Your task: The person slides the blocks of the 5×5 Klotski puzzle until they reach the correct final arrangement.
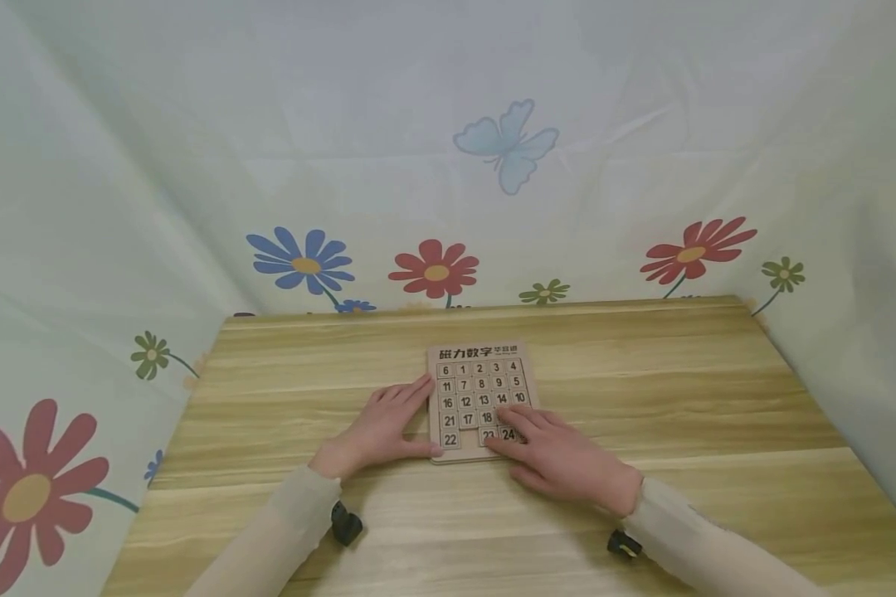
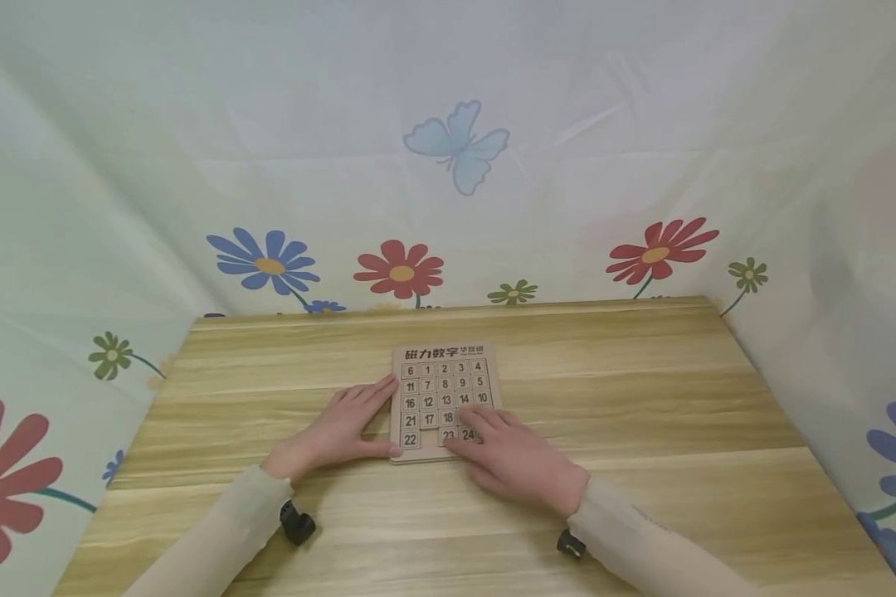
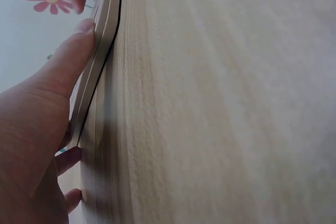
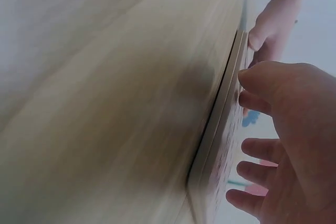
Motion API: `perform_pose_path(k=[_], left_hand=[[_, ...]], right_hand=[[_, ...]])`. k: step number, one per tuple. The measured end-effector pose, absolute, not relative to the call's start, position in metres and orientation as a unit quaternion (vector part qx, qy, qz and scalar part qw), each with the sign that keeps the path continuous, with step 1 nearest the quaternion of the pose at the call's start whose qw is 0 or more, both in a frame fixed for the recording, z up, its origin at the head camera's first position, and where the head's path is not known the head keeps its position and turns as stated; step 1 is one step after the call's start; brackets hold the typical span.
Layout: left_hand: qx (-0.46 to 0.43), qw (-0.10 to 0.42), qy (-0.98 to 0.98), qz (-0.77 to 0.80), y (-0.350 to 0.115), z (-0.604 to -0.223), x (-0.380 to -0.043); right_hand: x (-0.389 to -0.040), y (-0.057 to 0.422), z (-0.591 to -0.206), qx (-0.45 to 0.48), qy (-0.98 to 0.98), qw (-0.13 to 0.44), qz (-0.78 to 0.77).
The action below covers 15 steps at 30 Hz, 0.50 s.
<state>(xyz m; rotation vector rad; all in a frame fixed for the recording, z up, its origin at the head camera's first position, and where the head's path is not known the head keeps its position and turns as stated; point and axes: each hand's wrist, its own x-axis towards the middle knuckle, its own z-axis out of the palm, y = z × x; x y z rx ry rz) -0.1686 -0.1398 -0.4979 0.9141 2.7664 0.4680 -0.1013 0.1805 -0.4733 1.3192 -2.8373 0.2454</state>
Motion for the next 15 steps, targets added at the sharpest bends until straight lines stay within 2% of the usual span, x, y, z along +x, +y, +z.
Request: perform_pose_path(k=[9, 15], left_hand=[[0.317, 0.095, 0.933, 0.143, -0.140, -0.499, -0.170], [0.315, 0.101, 0.933, 0.143, -0.140, -0.497, -0.169]], right_hand=[[-0.111, 0.146, -0.476, 0.451, -0.890, -0.007, 0.061], [-0.110, 0.144, -0.477, 0.452, -0.890, 0.001, 0.059]])
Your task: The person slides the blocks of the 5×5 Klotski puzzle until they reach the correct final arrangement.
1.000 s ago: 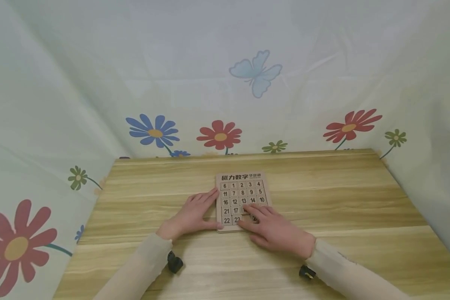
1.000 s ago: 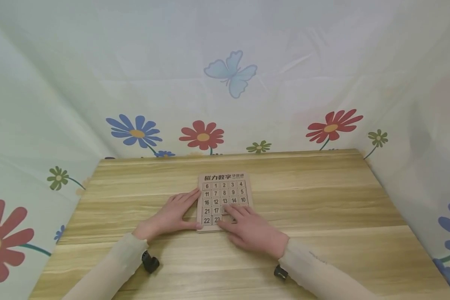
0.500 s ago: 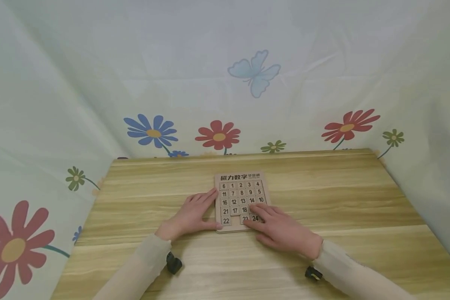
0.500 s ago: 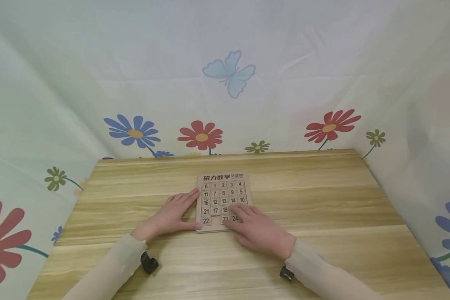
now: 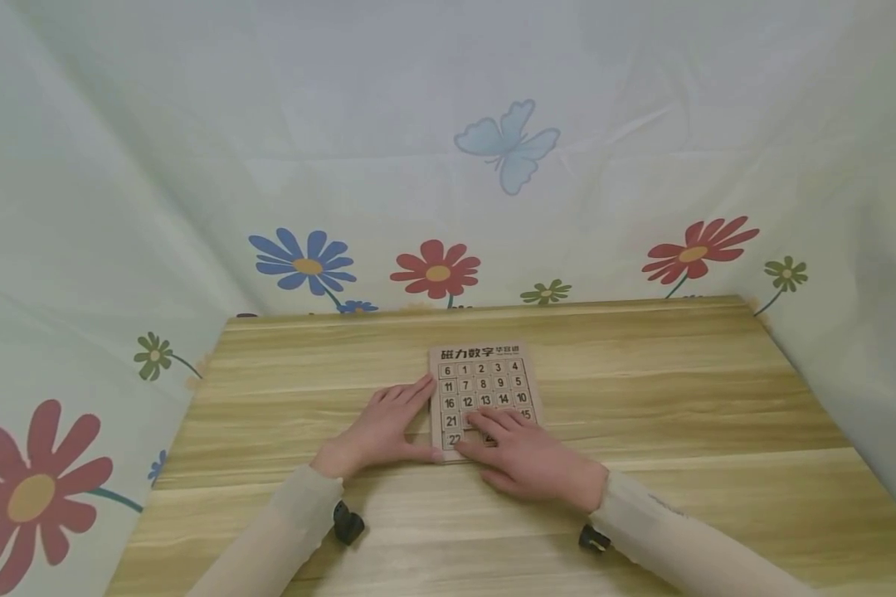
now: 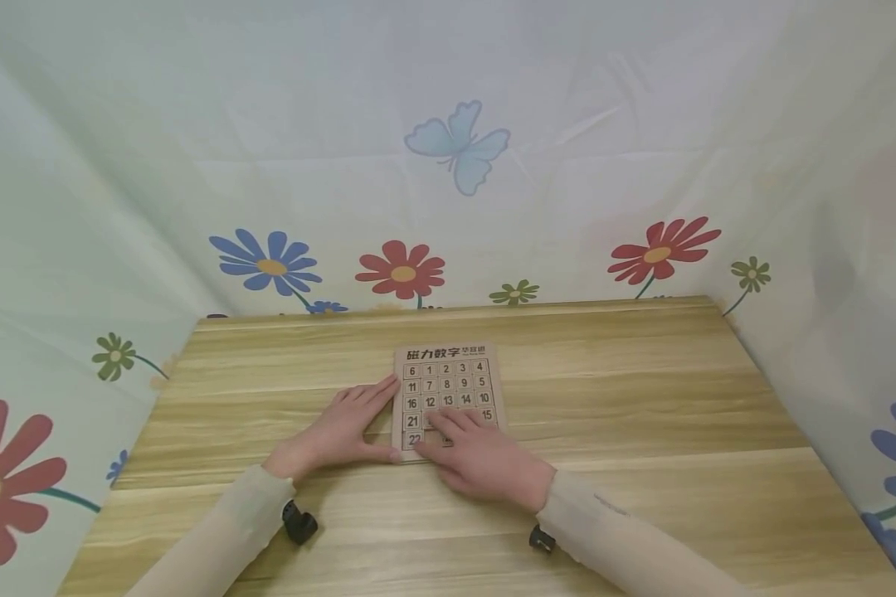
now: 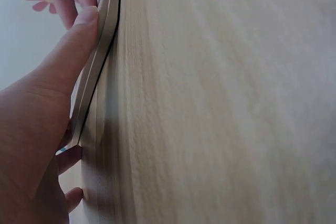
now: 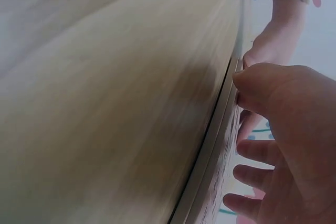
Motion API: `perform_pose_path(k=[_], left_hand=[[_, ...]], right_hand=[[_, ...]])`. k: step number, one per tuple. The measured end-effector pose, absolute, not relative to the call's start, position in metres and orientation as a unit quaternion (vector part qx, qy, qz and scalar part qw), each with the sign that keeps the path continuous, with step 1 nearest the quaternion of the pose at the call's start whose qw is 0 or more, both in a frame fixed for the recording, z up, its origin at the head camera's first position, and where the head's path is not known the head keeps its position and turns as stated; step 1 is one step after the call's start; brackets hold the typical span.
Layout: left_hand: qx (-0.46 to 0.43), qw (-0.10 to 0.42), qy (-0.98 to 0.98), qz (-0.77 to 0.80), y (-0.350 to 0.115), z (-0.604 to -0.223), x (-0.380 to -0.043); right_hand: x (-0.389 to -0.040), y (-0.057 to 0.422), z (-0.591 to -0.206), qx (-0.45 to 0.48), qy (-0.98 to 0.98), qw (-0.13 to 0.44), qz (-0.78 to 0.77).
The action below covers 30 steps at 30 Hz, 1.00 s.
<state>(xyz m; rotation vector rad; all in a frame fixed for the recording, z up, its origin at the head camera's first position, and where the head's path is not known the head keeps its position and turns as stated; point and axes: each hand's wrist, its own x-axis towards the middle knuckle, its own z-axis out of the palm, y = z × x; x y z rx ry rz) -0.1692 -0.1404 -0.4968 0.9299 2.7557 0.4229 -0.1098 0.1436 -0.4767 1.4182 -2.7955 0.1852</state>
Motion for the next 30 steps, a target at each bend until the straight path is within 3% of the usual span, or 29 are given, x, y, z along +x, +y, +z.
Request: perform_pose_path(k=[10, 30], left_hand=[[0.314, 0.097, 0.932, 0.154, -0.141, -0.498, -0.169], [0.308, 0.103, 0.935, 0.141, -0.140, -0.501, -0.170]], right_hand=[[-0.104, 0.164, -0.477, 0.429, -0.901, 0.001, 0.060], [-0.112, 0.130, -0.474, 0.412, -0.909, -0.031, 0.058]])
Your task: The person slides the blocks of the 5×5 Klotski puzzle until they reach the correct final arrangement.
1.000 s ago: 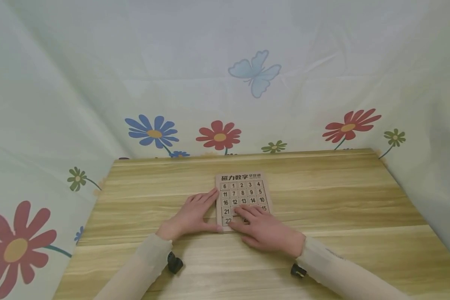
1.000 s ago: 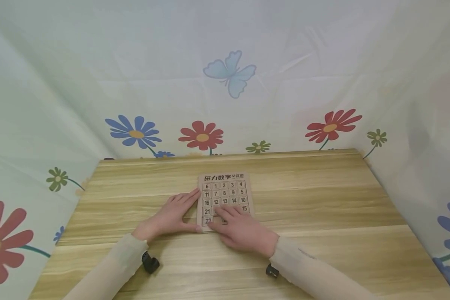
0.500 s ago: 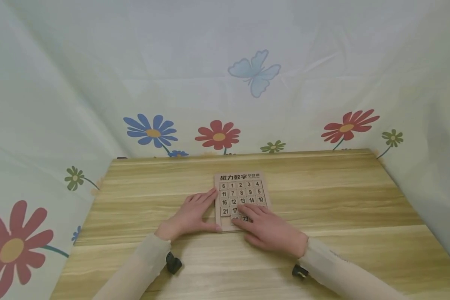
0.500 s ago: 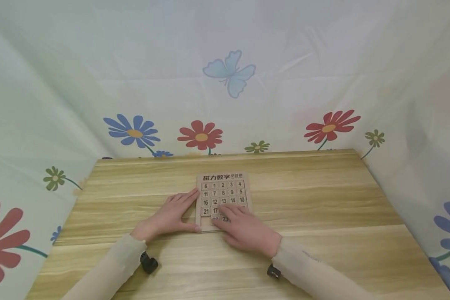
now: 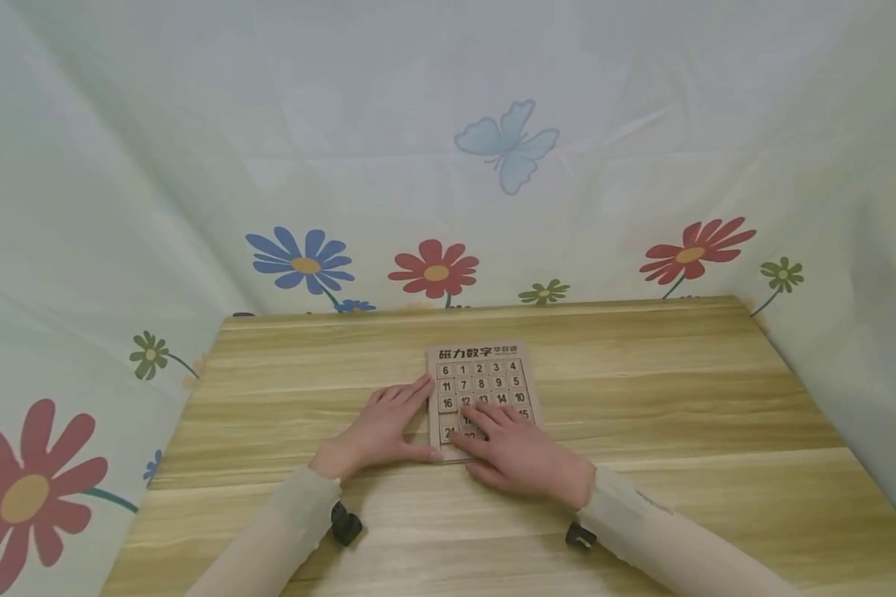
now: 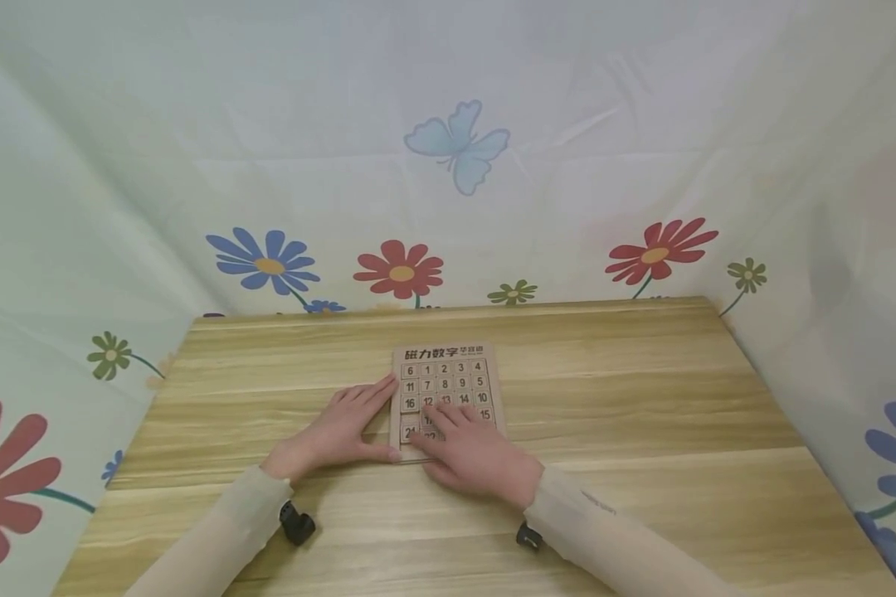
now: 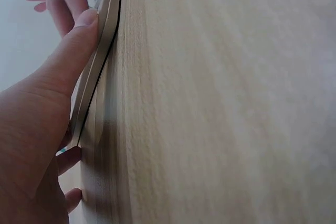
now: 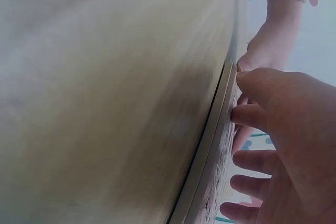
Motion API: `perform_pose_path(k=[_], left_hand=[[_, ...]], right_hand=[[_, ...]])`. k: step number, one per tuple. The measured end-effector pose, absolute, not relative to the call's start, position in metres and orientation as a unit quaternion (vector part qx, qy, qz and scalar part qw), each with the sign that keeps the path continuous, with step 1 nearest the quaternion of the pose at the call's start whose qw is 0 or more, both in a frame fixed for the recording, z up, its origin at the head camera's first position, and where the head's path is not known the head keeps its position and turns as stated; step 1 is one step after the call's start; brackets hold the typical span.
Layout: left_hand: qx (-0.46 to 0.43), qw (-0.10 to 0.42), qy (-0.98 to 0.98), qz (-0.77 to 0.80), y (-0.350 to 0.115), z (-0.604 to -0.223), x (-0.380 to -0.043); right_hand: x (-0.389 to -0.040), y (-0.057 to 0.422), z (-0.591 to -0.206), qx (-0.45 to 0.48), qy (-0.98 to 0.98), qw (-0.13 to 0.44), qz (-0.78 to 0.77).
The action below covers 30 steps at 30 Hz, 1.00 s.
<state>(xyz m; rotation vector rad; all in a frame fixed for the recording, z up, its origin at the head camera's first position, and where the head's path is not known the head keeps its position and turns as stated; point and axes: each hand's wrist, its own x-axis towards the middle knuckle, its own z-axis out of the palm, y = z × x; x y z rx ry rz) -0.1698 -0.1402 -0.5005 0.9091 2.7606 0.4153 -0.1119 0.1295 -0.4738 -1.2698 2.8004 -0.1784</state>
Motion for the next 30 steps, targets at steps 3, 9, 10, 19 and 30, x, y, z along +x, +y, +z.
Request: perform_pose_path(k=[3, 9, 10, 19, 30], left_hand=[[0.310, 0.096, 0.935, 0.141, -0.141, -0.500, -0.170], [0.317, 0.089, 0.934, 0.142, -0.141, -0.498, -0.169], [0.316, 0.090, 0.934, 0.141, -0.141, -0.498, -0.169], [0.315, 0.097, 0.932, 0.148, -0.139, -0.496, -0.167], [0.315, 0.097, 0.933, 0.145, -0.140, -0.496, -0.168]], right_hand=[[-0.108, 0.131, -0.474, -0.425, 0.904, 0.021, -0.048], [-0.109, 0.131, -0.474, -0.426, 0.902, 0.024, -0.063], [-0.111, 0.130, -0.474, -0.423, 0.903, 0.025, -0.065], [-0.140, 0.120, -0.475, -0.371, 0.926, 0.032, -0.056], [-0.133, 0.122, -0.466, -0.384, 0.920, 0.052, -0.057]])
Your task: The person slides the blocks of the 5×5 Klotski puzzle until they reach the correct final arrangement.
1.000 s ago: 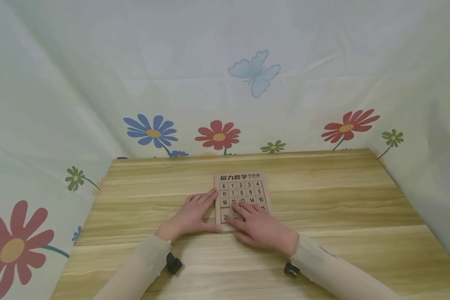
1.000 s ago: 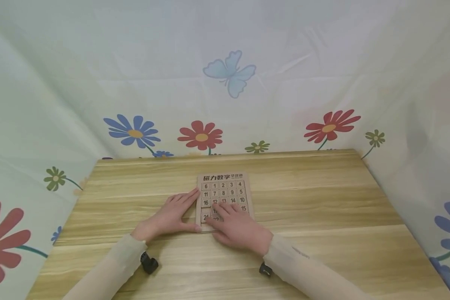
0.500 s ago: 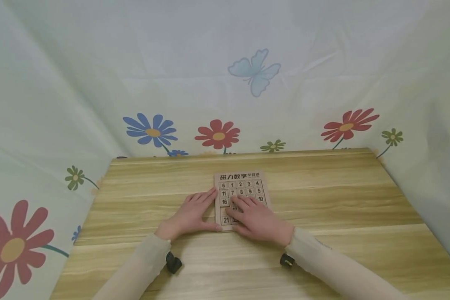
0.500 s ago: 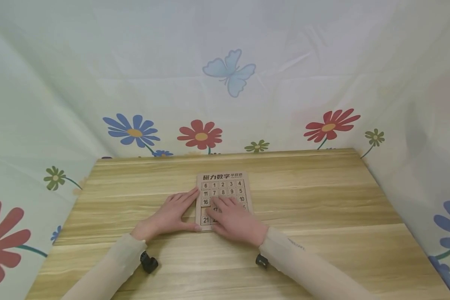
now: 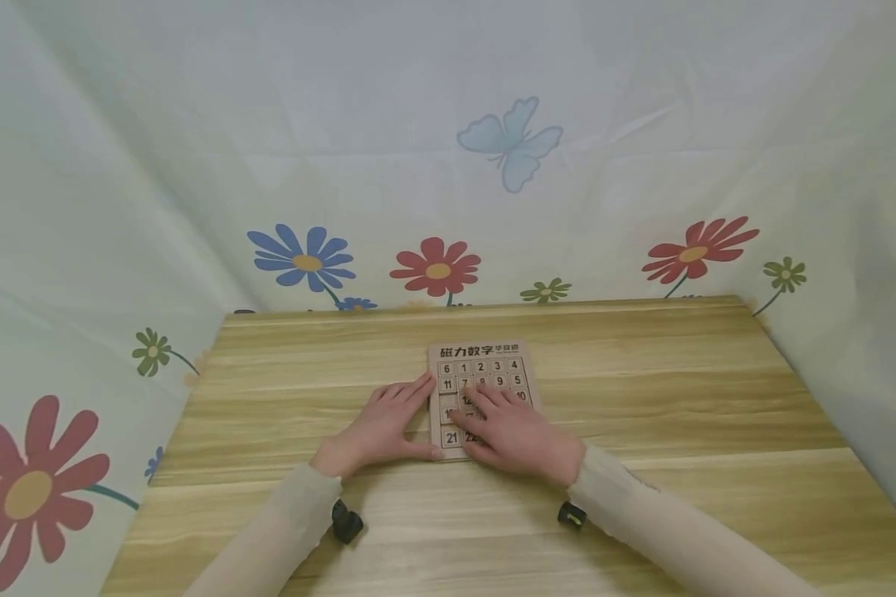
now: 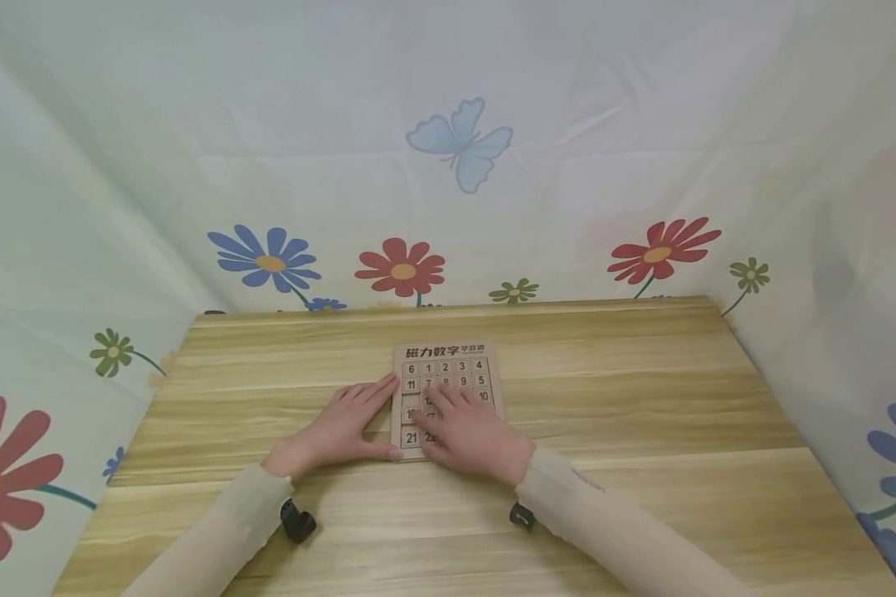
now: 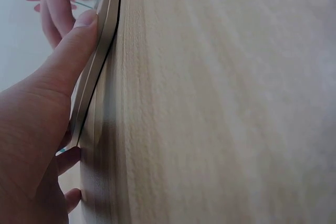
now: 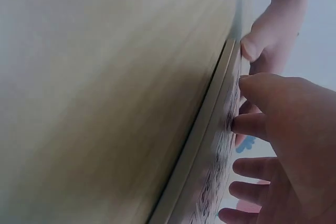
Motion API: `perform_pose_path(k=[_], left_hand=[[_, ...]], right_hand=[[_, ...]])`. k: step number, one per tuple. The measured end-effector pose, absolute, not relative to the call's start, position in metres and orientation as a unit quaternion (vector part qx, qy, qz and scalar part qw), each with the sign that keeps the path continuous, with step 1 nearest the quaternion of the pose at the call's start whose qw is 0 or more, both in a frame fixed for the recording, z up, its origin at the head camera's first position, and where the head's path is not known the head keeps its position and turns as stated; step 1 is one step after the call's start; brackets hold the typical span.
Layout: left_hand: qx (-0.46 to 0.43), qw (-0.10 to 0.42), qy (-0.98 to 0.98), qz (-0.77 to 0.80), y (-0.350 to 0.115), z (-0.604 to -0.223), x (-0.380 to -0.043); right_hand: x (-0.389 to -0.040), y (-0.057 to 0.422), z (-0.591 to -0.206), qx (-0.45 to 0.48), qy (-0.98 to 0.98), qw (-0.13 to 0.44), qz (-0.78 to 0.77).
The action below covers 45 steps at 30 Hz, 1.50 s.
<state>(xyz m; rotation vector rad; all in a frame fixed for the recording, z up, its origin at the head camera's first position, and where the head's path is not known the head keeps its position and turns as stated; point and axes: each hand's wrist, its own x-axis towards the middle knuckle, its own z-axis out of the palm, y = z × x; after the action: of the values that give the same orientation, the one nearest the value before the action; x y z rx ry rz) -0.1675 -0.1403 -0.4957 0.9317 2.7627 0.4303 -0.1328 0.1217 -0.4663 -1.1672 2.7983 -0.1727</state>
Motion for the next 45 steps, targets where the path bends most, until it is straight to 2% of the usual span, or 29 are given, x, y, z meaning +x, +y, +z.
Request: perform_pose_path(k=[8, 21, 34, 45], left_hand=[[0.312, 0.099, 0.934, 0.145, -0.141, -0.494, -0.167], [0.316, 0.098, 0.931, 0.154, -0.140, -0.494, -0.167], [0.311, 0.098, 0.933, 0.151, -0.142, -0.495, -0.168], [0.315, 0.100, 0.932, 0.148, -0.142, -0.501, -0.170]], right_hand=[[-0.129, 0.122, -0.466, -0.397, 0.915, 0.041, -0.050], [-0.165, 0.115, -0.471, -0.354, 0.933, 0.052, -0.049], [-0.147, 0.117, -0.468, -0.368, 0.925, 0.071, -0.053], [-0.166, 0.107, -0.473, -0.365, 0.927, 0.039, -0.069]])
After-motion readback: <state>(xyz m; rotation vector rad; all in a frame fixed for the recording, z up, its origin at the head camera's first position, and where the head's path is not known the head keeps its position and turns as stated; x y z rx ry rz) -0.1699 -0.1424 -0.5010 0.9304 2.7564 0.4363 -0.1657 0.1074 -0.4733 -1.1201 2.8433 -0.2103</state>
